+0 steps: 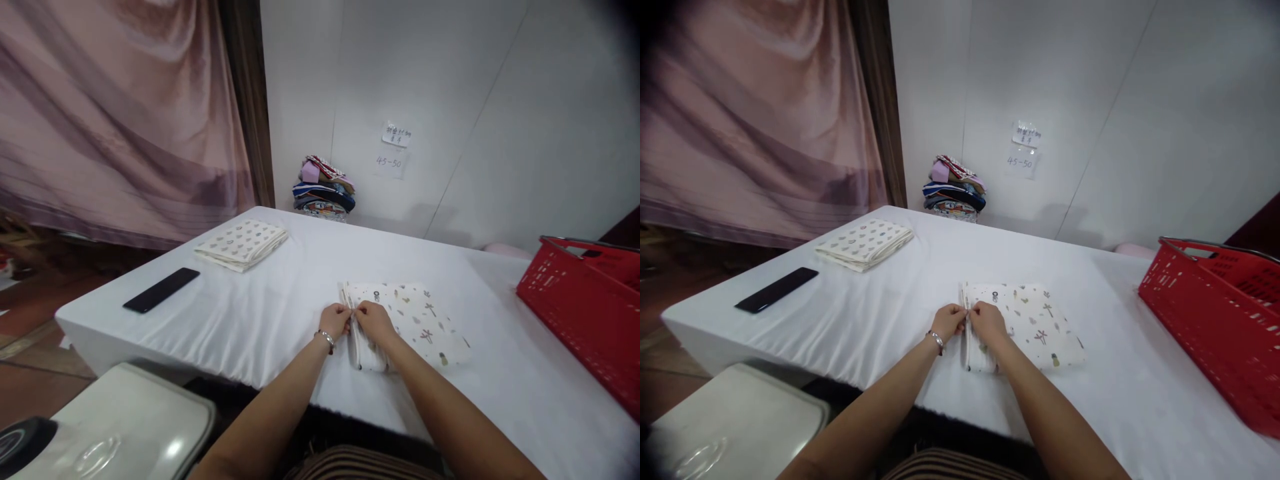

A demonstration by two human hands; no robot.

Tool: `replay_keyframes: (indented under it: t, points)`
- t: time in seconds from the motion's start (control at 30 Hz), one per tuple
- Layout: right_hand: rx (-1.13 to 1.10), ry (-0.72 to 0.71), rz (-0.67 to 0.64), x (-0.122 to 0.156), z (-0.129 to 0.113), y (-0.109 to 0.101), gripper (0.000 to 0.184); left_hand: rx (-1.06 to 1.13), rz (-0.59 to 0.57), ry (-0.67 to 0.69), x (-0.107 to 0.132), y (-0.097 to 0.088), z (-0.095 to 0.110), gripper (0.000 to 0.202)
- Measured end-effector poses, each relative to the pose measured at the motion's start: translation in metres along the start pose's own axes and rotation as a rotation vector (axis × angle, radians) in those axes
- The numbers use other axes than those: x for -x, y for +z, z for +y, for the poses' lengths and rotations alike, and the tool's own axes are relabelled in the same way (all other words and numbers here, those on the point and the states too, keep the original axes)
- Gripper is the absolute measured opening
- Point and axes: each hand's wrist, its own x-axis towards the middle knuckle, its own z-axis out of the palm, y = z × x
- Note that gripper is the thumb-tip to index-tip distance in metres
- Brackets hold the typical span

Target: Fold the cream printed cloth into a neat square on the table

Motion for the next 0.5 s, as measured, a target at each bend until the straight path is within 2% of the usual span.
replay_keyframes:
  t: [0.5]
  points:
    - [-0.063,-0.098,0.073,0.0020,0.0019,0.0046,0.017,-0.029,-0.016,0.006,-0.0018,0.0005,-0.0023,0.007]
